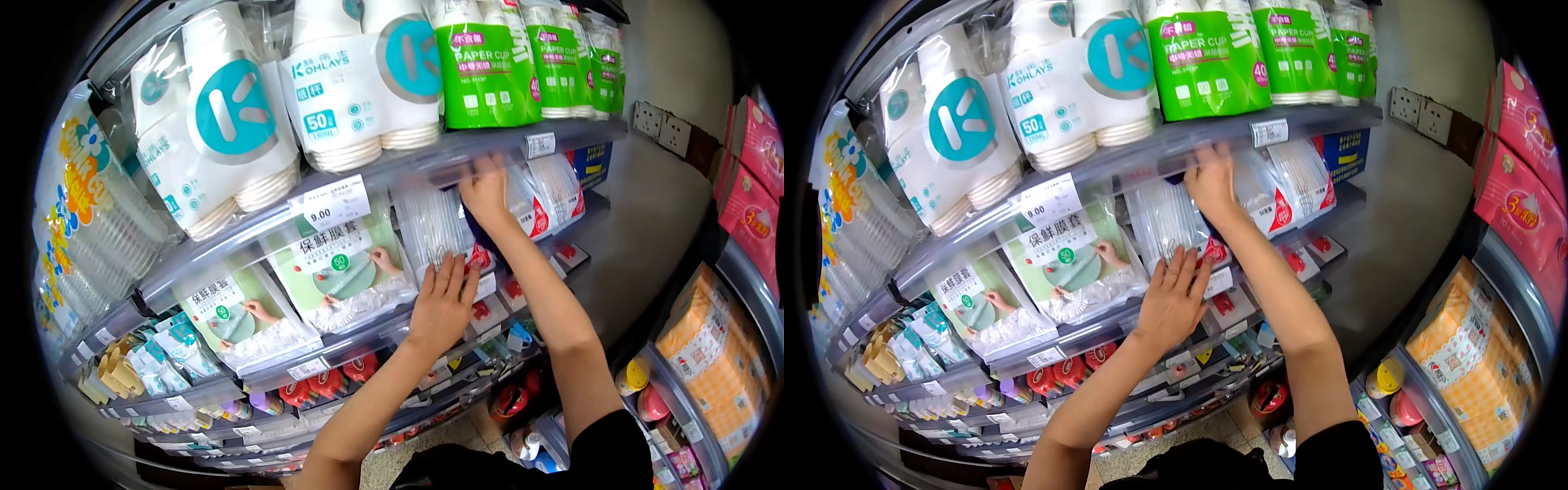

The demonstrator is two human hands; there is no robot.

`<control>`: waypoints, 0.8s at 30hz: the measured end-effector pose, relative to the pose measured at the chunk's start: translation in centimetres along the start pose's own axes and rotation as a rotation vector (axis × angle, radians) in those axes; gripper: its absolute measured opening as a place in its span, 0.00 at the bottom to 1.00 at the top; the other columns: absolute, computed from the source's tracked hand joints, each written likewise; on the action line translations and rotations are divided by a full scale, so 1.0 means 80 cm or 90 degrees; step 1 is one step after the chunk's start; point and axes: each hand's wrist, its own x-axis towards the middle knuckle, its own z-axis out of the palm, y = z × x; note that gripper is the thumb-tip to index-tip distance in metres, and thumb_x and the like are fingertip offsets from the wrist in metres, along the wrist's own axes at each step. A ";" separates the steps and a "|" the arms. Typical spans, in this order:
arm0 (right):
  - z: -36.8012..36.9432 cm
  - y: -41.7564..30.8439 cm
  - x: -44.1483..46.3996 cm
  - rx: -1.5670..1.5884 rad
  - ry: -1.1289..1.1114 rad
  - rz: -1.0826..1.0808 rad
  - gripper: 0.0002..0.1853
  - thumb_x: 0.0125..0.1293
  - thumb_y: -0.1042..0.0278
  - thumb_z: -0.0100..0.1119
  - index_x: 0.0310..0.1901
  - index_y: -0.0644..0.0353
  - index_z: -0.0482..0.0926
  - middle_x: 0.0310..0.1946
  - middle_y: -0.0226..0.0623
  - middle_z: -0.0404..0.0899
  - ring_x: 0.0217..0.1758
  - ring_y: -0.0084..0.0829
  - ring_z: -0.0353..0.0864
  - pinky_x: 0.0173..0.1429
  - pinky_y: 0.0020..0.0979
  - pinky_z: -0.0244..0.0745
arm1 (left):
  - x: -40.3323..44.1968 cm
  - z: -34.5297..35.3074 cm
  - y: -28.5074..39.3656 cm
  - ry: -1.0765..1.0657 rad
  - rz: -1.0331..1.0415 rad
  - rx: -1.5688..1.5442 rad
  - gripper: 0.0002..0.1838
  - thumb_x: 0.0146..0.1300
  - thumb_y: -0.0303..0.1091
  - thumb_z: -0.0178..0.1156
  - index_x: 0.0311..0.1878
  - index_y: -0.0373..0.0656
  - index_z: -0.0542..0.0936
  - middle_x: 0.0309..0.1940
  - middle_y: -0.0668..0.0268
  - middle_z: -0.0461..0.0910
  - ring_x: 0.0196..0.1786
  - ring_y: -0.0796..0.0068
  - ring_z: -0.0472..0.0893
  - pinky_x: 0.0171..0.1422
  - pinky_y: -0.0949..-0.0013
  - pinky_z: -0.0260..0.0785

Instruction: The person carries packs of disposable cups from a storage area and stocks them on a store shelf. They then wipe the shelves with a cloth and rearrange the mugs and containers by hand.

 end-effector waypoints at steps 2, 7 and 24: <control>0.007 0.024 0.000 -0.045 -0.050 -0.005 0.18 0.52 0.81 0.57 0.47 0.59 0.79 0.42 0.51 0.75 0.49 0.56 0.76 0.53 0.46 0.73 | 0.000 0.002 -0.002 -0.012 -0.001 0.024 0.41 0.55 0.44 0.65 0.69 0.37 0.62 0.66 0.47 0.64 0.71 0.48 0.61 0.71 0.47 0.56; 0.015 0.039 -0.020 -0.029 -0.147 -0.256 0.21 0.52 0.76 0.59 0.51 0.51 0.79 0.44 0.50 0.78 0.48 0.54 0.77 0.56 0.51 0.72 | 0.001 0.009 -0.003 0.005 0.013 0.036 0.38 0.55 0.42 0.64 0.68 0.38 0.65 0.63 0.48 0.68 0.68 0.46 0.65 0.69 0.47 0.60; -0.002 -0.014 -0.036 0.307 -0.503 -0.288 0.17 0.47 0.85 0.54 0.40 0.60 0.83 0.49 0.41 0.78 0.54 0.46 0.76 0.57 0.38 0.73 | 0.001 0.002 -0.007 0.019 0.021 0.015 0.32 0.54 0.31 0.58 0.65 0.39 0.69 0.57 0.50 0.73 0.62 0.48 0.72 0.66 0.51 0.64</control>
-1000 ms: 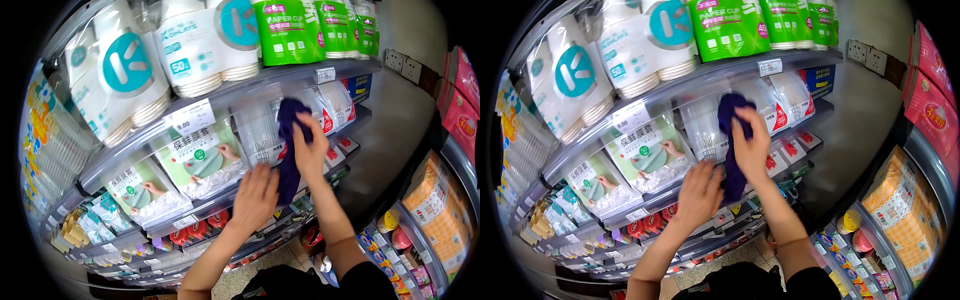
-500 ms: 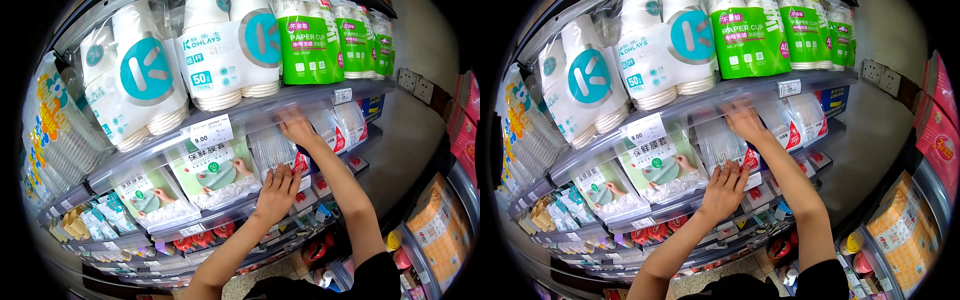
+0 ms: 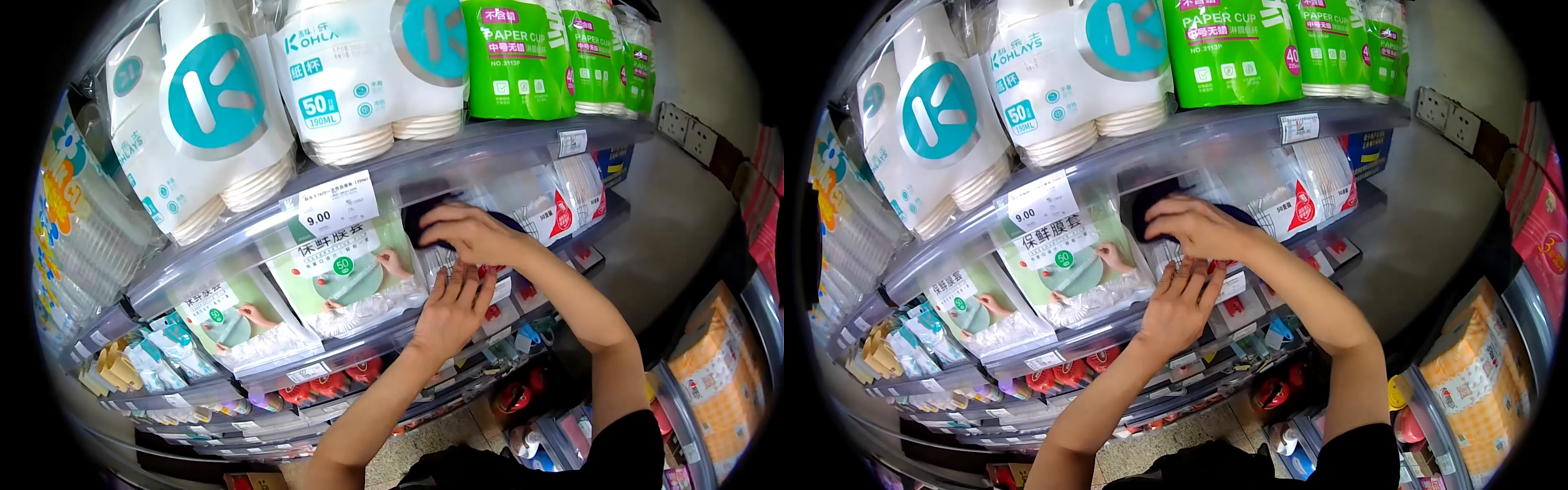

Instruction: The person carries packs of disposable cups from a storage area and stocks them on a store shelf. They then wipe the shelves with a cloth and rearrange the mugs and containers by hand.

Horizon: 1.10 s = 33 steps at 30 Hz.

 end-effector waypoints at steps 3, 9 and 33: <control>-0.006 -0.030 -0.026 0.030 -0.017 -0.004 0.17 0.45 0.87 0.55 0.38 0.61 0.82 0.43 0.40 0.78 0.48 0.44 0.78 0.53 0.36 0.74 | -0.007 0.000 0.003 0.115 0.002 -0.126 0.28 0.48 0.33 0.62 0.56 0.39 0.77 0.51 0.54 0.75 0.53 0.54 0.76 0.59 0.57 0.68; -0.012 -0.064 -0.050 0.089 -0.042 0.111 0.16 0.48 0.88 0.54 0.39 0.62 0.81 0.39 0.42 0.78 0.40 0.45 0.79 0.43 0.36 0.75 | -0.022 -0.003 -0.001 0.278 0.046 -0.203 0.22 0.44 0.29 0.62 0.47 0.41 0.79 0.47 0.56 0.73 0.51 0.55 0.74 0.57 0.58 0.66; 0.102 -0.129 0.051 -0.252 0.173 -0.088 0.23 0.49 0.65 0.67 0.49 0.60 0.82 0.43 0.48 0.80 0.53 0.48 0.76 0.63 0.48 0.66 | -0.147 -0.043 -0.054 0.104 -0.182 0.065 0.17 0.42 0.38 0.59 0.32 0.37 0.85 0.53 0.50 0.75 0.73 0.37 0.55 0.72 0.28 0.38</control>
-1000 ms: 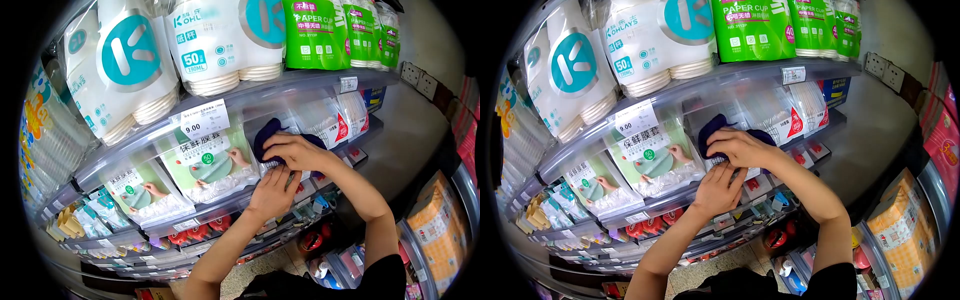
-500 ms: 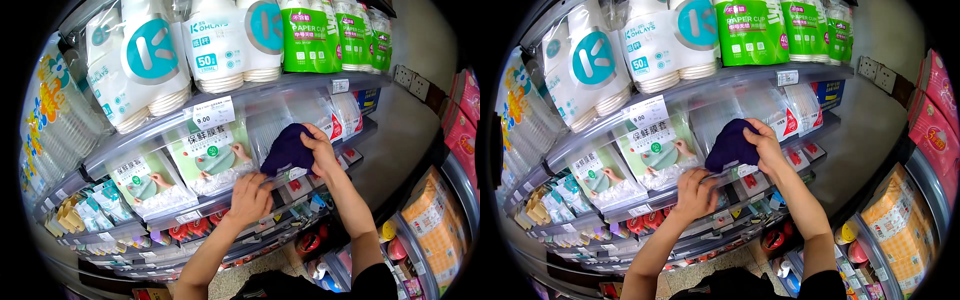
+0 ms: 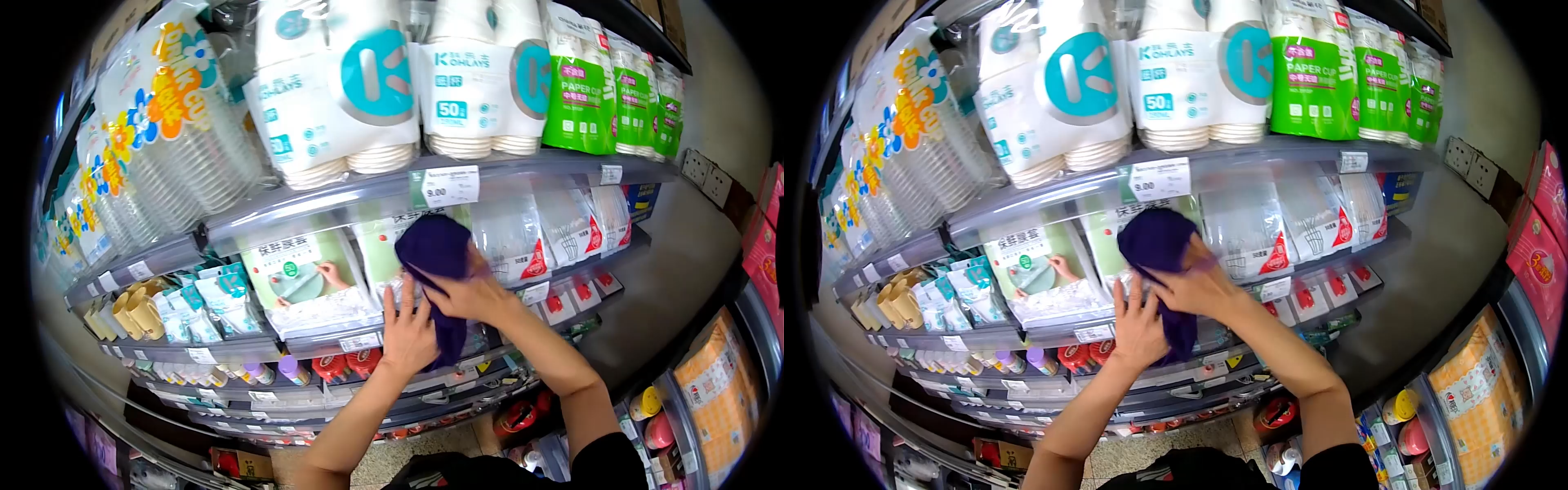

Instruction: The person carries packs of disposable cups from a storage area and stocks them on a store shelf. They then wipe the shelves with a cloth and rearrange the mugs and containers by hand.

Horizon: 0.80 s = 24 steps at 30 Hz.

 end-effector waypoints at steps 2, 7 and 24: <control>0.011 0.027 0.025 0.028 0.017 0.079 0.16 0.53 0.66 0.64 0.43 0.62 0.82 0.42 0.50 0.79 0.49 0.51 0.76 0.60 0.50 0.66 | 0.005 -0.017 0.000 -0.101 0.003 0.015 0.23 0.48 0.49 0.63 0.43 0.42 0.82 0.56 0.47 0.73 0.72 0.38 0.57 0.72 0.29 0.39; 0.015 0.067 0.073 -0.379 -0.023 -0.122 0.17 0.61 0.64 0.60 0.49 0.63 0.79 0.44 0.53 0.79 0.44 0.57 0.77 0.50 0.48 0.74 | 0.010 -0.008 0.007 0.004 -0.018 0.011 0.27 0.53 0.55 0.62 0.51 0.48 0.79 0.59 0.51 0.73 0.72 0.43 0.59 0.70 0.30 0.42; 0.008 -0.021 0.026 0.388 -0.163 0.107 0.10 0.57 0.79 0.59 0.41 0.61 0.80 0.38 0.39 0.81 0.38 0.40 0.82 0.48 0.35 0.76 | -0.015 0.016 0.000 -0.041 0.006 -0.041 0.27 0.51 0.53 0.64 0.52 0.49 0.80 0.50 0.57 0.74 0.52 0.55 0.73 0.53 0.38 0.61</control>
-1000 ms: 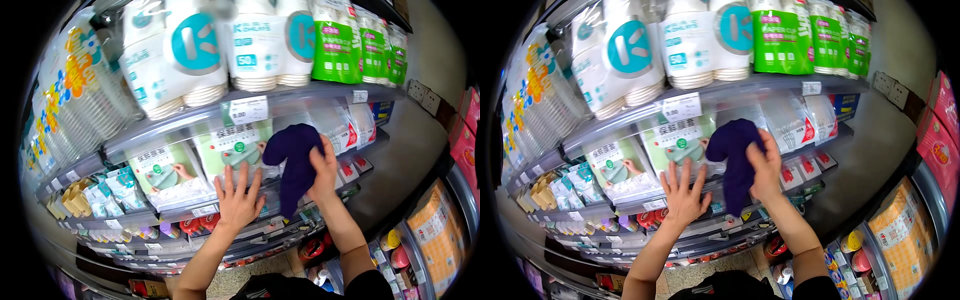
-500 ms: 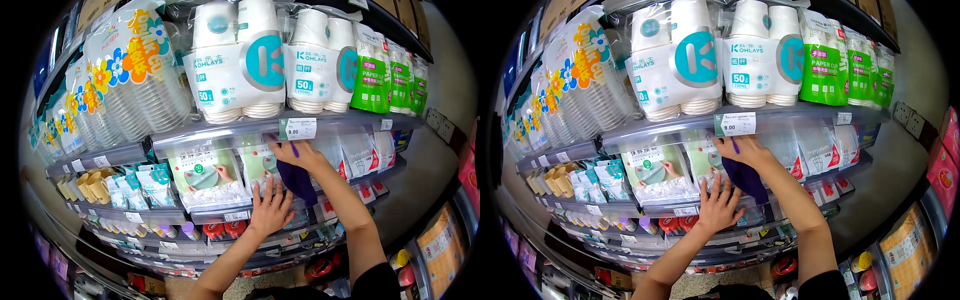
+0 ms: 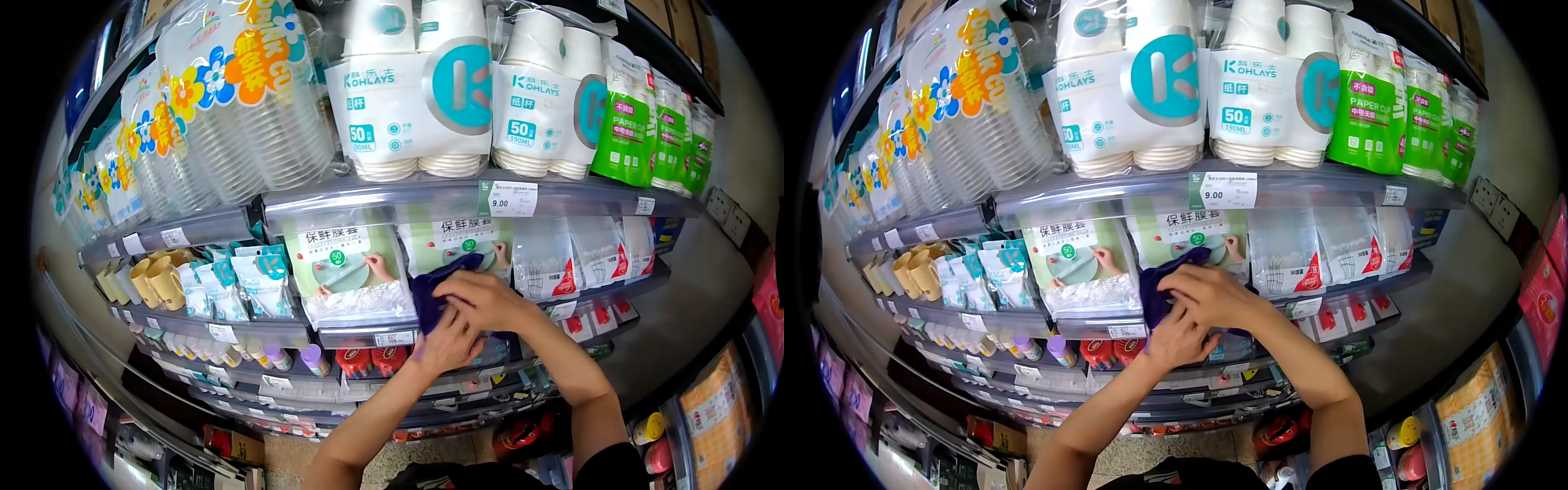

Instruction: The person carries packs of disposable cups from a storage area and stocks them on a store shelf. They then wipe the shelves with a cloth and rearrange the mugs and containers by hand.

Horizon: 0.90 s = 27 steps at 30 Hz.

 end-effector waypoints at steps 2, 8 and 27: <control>-0.008 -0.007 -0.007 -0.010 0.079 0.020 0.10 0.59 0.80 0.58 0.42 0.61 0.80 0.37 0.39 0.81 0.38 0.40 0.82 0.46 0.33 0.76 | 0.014 -0.031 0.002 0.008 0.027 0.053 0.28 0.52 0.52 0.63 0.53 0.48 0.78 0.50 0.58 0.74 0.52 0.57 0.74 0.56 0.39 0.61; -0.030 -0.007 -0.048 0.046 0.474 0.211 0.04 0.64 0.75 0.53 0.38 0.64 0.76 0.35 0.33 0.77 0.39 0.25 0.75 0.47 0.26 0.69 | -0.004 -0.076 -0.011 0.063 0.028 -0.138 0.30 0.52 0.40 0.64 0.60 0.42 0.73 0.54 0.51 0.72 0.58 0.51 0.71 0.65 0.46 0.59; 0.070 -0.043 0.173 -0.452 0.208 -0.257 0.26 0.54 0.76 0.57 0.58 0.57 0.74 0.49 0.48 0.75 0.43 0.43 0.83 0.46 0.37 0.81 | -0.083 -0.156 -0.136 0.186 -0.542 0.121 0.29 0.56 0.36 0.65 0.60 0.37 0.71 0.42 0.56 0.77 0.50 0.55 0.71 0.55 0.51 0.55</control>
